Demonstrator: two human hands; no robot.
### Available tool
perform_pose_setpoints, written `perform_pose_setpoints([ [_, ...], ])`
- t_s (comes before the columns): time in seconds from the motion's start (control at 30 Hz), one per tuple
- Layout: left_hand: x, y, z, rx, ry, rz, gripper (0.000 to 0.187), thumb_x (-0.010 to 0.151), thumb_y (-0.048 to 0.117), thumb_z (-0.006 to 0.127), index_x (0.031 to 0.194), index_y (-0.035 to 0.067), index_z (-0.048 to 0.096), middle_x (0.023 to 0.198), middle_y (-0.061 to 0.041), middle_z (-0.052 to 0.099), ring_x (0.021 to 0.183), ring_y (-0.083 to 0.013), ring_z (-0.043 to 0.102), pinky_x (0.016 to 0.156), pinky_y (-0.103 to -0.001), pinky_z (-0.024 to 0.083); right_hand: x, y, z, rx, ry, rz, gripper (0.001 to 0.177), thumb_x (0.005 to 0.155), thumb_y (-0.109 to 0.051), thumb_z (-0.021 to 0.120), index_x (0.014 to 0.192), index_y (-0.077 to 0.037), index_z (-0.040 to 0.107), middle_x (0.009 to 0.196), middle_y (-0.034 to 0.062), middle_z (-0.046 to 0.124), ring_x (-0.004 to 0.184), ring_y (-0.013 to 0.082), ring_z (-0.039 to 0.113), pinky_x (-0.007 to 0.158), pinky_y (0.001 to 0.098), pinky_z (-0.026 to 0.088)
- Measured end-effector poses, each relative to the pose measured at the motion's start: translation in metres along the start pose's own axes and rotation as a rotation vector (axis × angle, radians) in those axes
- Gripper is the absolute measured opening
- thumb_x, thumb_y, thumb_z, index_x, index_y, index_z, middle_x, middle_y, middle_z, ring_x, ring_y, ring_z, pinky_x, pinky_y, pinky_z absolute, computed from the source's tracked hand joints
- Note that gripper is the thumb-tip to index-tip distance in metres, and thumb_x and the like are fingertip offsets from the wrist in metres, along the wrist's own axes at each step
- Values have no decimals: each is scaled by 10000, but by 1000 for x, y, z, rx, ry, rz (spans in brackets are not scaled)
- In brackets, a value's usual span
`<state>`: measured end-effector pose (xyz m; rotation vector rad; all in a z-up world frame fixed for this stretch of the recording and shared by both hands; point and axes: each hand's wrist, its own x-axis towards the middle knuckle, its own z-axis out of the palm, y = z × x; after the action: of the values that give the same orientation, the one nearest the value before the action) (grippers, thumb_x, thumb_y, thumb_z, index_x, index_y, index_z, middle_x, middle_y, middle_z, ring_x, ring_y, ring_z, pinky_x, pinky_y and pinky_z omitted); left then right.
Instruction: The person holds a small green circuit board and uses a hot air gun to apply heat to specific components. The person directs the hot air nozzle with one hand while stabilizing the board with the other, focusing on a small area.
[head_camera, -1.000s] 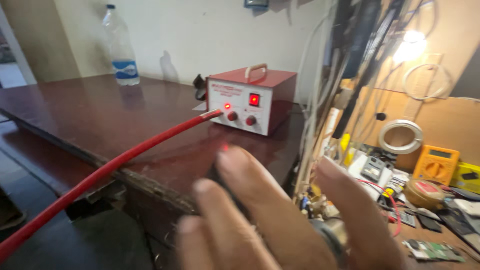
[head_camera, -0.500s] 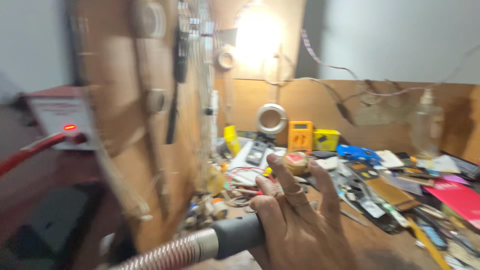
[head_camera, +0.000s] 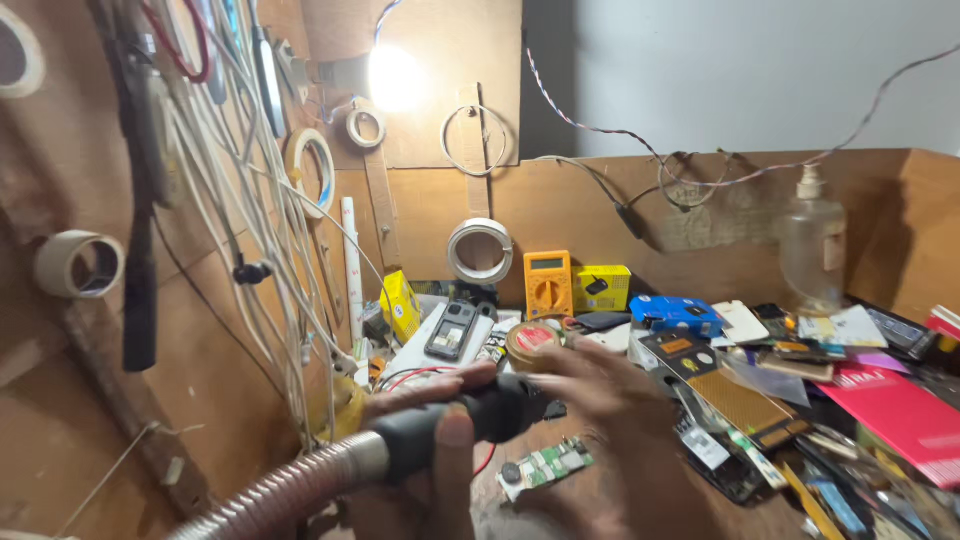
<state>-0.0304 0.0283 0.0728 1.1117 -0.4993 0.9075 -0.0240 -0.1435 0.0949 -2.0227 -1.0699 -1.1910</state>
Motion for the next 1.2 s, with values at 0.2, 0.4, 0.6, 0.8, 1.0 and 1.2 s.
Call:
perform_pose_setpoints([
  [0.2, 23, -7, 28, 39, 74, -147, 143, 1010, 112, 613, 1084, -1, 569, 845, -104, 739, 796, -138, 714, 728, -281, 580, -63, 64, 10, -306, 71, 620, 144, 791, -205, 791, 866, -85, 764, 929, 51, 753, 1020, 260, 662, 938, 386, 513],
  [0.4, 34, -31, 56, 114, 42, -180, 151, 1039, 138, 611, 961, 13, 574, 619, -18, 614, 524, -63, 568, 474, -238, 476, -94, 100, 11, -390, -213, 401, 256, 704, -267, 801, 887, -94, 753, 903, 85, 703, 905, 323, 605, 832, 446, 486],
  [0.6, 41, -42, 70, -24, 75, -230, 192, 1012, 156, 640, 897, 29, 554, 565, 6, 542, 449, -60, 531, 411, -256, 446, -102, 108, 19, -499, -364, 527, 304, 710, -321, 809, 921, -110, 749, 917, 96, 670, 927, 337, 583, 801, 463, 483],
  [0.8, 48, -49, 67, 68, -78, -269, 211, 1004, 187, 643, 864, 44, 574, 520, 18, 538, 390, -69, 528, 356, -248, 406, -104, 109, 23, -467, -415, 596, 229, 732, -265, 815, 905, -129, 753, 881, 74, 668, 865, 299, 591, 780, 444, 493],
  [1.0, 66, -68, 76, -42, -209, -236, 225, 1029, 176, 643, 860, 57, 552, 527, 13, 541, 415, -67, 533, 394, -245, 430, -104, 110, 25, -485, -355, 607, 193, 761, -208, 793, 931, -134, 740, 887, 58, 669, 832, 282, 591, 797, 433, 489],
  [1.2, 71, -74, 77, -90, -242, -282, 274, 1027, 180, 644, 807, 59, 533, 509, 7, 532, 403, -74, 534, 391, -250, 432, -105, 110, 31, -512, -130, 587, 180, 769, -174, 765, 924, -104, 703, 849, 58, 706, 868, 300, 622, 849, 441, 484],
])
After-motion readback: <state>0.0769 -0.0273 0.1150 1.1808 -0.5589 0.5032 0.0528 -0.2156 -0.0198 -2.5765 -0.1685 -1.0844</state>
